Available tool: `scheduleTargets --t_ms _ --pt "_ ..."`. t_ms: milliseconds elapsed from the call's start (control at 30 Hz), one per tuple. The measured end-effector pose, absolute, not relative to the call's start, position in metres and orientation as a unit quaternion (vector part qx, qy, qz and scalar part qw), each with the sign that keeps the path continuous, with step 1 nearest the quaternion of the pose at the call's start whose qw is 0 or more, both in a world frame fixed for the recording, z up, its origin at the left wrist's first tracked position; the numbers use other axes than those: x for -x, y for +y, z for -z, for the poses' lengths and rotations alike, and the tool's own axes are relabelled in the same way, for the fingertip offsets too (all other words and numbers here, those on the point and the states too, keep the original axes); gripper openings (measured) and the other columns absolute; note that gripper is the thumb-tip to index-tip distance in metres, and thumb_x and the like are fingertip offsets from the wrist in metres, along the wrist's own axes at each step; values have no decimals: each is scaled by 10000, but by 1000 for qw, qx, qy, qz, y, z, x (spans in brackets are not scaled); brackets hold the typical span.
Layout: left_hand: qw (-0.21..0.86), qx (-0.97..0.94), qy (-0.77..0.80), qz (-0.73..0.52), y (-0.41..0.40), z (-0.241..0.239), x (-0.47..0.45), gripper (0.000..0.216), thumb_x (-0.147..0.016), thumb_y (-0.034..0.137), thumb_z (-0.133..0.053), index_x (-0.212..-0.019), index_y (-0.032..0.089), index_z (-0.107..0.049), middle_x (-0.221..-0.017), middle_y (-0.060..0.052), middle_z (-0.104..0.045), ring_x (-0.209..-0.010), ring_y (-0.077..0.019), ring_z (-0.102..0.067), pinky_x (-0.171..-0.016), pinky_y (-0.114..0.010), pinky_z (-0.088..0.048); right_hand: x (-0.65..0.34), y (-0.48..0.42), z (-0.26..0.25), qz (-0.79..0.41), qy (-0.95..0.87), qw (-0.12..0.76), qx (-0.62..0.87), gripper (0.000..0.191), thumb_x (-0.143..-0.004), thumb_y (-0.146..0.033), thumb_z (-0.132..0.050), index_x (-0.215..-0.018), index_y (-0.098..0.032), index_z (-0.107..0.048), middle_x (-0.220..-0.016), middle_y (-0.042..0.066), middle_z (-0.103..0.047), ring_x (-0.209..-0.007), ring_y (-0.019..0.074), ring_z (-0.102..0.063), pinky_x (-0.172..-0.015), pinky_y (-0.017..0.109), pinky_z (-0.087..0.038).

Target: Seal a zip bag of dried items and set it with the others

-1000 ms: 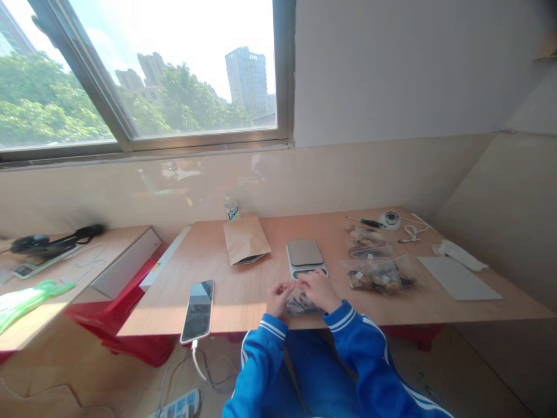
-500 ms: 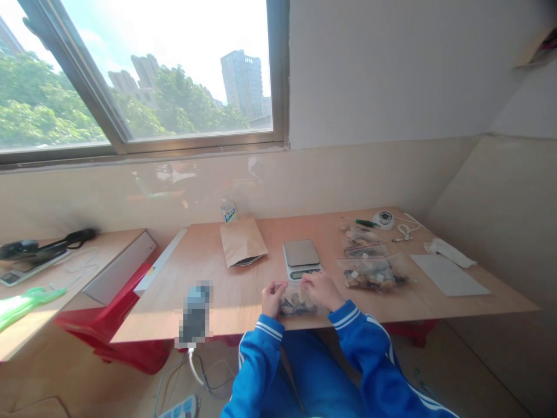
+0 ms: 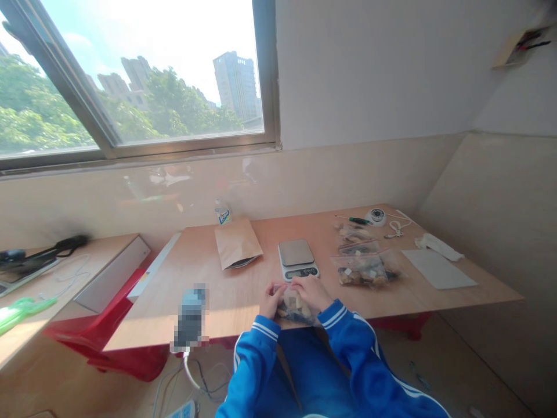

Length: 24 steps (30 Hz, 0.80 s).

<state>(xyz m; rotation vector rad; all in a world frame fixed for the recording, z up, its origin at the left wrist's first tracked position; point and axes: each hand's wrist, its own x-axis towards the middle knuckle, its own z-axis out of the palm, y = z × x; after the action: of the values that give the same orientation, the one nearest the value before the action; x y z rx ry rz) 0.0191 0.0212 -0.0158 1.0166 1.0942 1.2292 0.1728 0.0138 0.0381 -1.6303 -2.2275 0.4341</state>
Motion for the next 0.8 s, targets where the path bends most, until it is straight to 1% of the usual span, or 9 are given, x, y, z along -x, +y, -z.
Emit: scheduleTargets --t_ms 67,200,333,467,533,600,700,767,800 --pt "564 -428 472 -525 22 16 -18 460 -532 521 -768 -724 118 -657 -489 46 -512 -414 -43 -380 -408 -186 -283 -174 13 -37 -170 -778 193 573 248 -898 -313 -447 -877 -242 -684 -836 28 -724 -815 177 -647 -672 240 -362" --pt "547 -421 481 -541 24 19 -15 475 -573 560 -724 -754 122 -685 -548 6 -585 -494 -88 -493 -463 -205 -369 -184 8 -34 -224 -757 247 561 273 -898 -352 -439 -948 -247 -686 -884 25 -723 -828 171 -648 -675 233 -402" --pt "548 -416 462 -560 23 21 -18 463 -604 567 -699 -748 127 -703 -660 -36 -654 -629 -131 -578 -581 -230 -447 -200 2 -29 -223 -725 268 594 280 -888 -311 -429 -860 -244 -700 -811 20 -721 -767 174 -650 -676 249 -421" --pt "566 -455 456 -514 18 19 -22 442 -619 547 -703 -748 124 -718 -693 -62 -669 -640 -141 -576 -606 -241 -445 -214 -10 -22 -232 -706 280 608 295 -878 -302 -411 -861 -233 -697 -778 27 -716 -746 190 -649 -681 274 -439" --pt "560 -498 457 -479 17 18 -20 434 -637 549 -690 -745 130 -723 -704 -65 -671 -651 -147 -573 -618 -244 -440 -227 -15 -23 -259 -706 299 588 306 -874 -319 -408 -884 -224 -699 -815 36 -721 -756 195 -651 -699 288 -459" --pt "554 -518 460 -461 17 17 -18 451 -665 574 -655 -759 137 -717 -675 -49 -652 -613 -133 -550 -599 -239 -426 -250 -15 -30 -269 -700 326 576 307 -864 -344 -424 -898 -222 -703 -857 39 -725 -775 201 -653 -722 300 -476" --pt "549 -502 474 -471 20 18 -15 493 -679 615 -615 -767 135 -690 -615 -20 -602 -535 -106 -496 -543 -226 -393 -303 -2 -48 -223 -681 352 602 291 -839 -387 -469 -904 -229 -704 -879 34 -723 -816 214 -652 -747 314 -488" --pt "549 -497 476 -475 22 20 -15 500 -679 622 -610 -761 133 -674 -607 -14 -582 -529 -101 -486 -532 -221 -382 -340 11 -61 -166 -677 322 641 291 -833 -406 -487 -912 -229 -704 -880 47 -716 -810 223 -645 -735 323 -485" --pt "551 -498 475 -472 22 21 -15 497 -683 620 -610 -763 133 -669 -610 -13 -577 -534 -101 -486 -535 -220 -382 -356 17 -66 -113 -664 294 678 280 -815 -402 -517 -904 -213 -704 -873 72 -710 -803 238 -637 -729 343 -478"
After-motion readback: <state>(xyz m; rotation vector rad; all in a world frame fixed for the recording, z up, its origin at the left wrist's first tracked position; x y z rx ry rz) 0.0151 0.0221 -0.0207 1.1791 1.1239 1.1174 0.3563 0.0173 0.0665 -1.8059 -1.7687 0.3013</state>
